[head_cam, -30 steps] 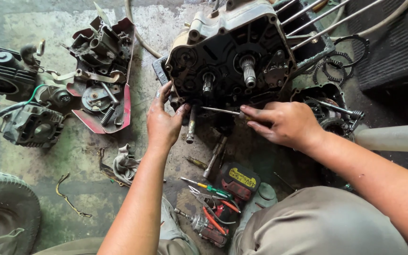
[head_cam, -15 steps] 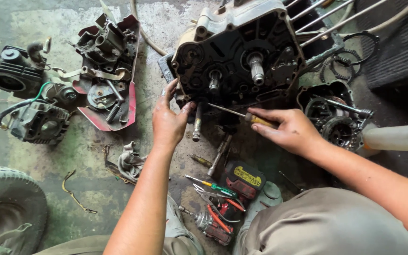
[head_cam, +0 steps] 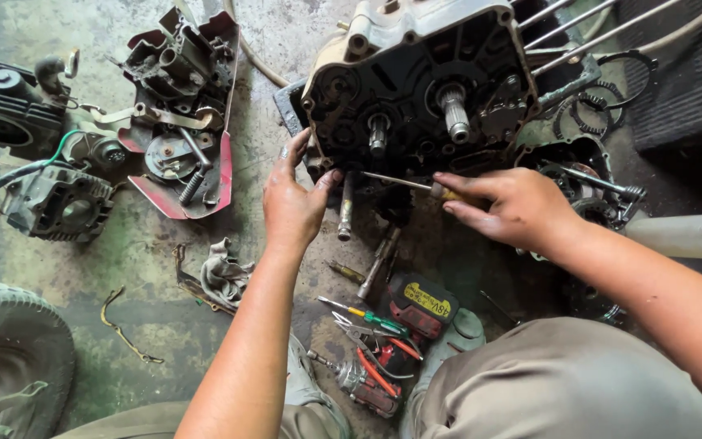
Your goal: Manually inspecting and manipulating internal components of a disassembled motorcycle engine using a screwdriver.
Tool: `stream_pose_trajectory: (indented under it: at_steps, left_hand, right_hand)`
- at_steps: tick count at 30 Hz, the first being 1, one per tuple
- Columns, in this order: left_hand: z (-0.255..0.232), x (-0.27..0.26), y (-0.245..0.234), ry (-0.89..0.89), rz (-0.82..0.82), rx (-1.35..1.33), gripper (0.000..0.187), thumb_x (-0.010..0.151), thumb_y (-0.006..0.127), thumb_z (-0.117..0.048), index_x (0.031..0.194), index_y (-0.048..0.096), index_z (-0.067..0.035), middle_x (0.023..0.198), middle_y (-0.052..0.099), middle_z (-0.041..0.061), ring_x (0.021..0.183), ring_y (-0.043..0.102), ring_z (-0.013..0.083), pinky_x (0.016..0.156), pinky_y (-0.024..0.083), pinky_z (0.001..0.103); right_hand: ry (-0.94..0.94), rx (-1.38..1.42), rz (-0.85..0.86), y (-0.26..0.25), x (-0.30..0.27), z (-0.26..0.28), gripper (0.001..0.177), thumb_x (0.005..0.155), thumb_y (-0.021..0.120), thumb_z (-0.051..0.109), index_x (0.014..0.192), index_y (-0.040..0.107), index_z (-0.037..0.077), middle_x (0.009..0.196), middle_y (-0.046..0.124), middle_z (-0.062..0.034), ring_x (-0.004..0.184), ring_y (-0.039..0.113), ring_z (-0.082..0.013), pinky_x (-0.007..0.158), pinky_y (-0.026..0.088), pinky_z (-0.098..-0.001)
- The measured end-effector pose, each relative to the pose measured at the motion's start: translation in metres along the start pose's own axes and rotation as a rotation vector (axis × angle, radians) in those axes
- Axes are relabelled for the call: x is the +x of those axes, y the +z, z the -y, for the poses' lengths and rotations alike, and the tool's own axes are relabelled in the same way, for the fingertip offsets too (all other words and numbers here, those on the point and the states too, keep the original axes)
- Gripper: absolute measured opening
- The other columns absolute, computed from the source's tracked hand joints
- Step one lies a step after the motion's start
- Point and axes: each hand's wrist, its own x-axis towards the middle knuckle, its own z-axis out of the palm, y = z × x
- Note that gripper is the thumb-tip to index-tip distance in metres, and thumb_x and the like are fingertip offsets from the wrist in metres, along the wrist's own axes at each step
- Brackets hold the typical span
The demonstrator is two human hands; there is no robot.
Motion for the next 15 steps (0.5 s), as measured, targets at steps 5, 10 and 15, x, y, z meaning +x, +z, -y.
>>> stream_pose_trajectory:
  at_steps: [5,10,15]
  left_hand:
    - [0.001,0.002,0.0,0.001,0.0,-0.037,0.07,0.077,0.088,-0.019,0.14,0.058,-0.02,0.13,0.071,0.012,0.123,0.066,0.0313,0.103,0.05,0.042]
    - [0.002,0.001,-0.001,-0.008,0.011,-0.007,0.071,0.078,0.088,-0.022,0.142,0.057,-0.022,0.13,0.07,0.012,0.124,0.064,0.0323,0.103,0.049,0.043]
    - [-0.002,0.0,-0.004,-0.059,0.029,0.015,0.071,0.078,0.088,-0.026,0.141,0.057,-0.025,0.131,0.07,0.01,0.125,0.062,0.0322,0.102,0.049,0.043]
  right_hand:
    - [0.108,0.166,0.06,0.0,-0.004,0.01,0.044,0.09,0.072,0.04,0.132,0.069,0.028,0.096,0.077,-0.0076,0.078,0.075,-0.028,0.065,0.058,-0.0385]
    - [0.108,-0.031,0.056,-0.006,-0.001,0.018,0.043,0.089,0.074,0.039,0.131,0.073,0.029,0.095,0.078,-0.008,0.075,0.072,-0.0293,0.065,0.056,-0.0377]
    - [0.366,0.171,0.146,-0.009,0.002,0.028,0.044,0.086,0.074,0.041,0.128,0.072,0.029,0.106,0.078,-0.0082,0.054,0.071,-0.0215,0.057,0.055,-0.0332]
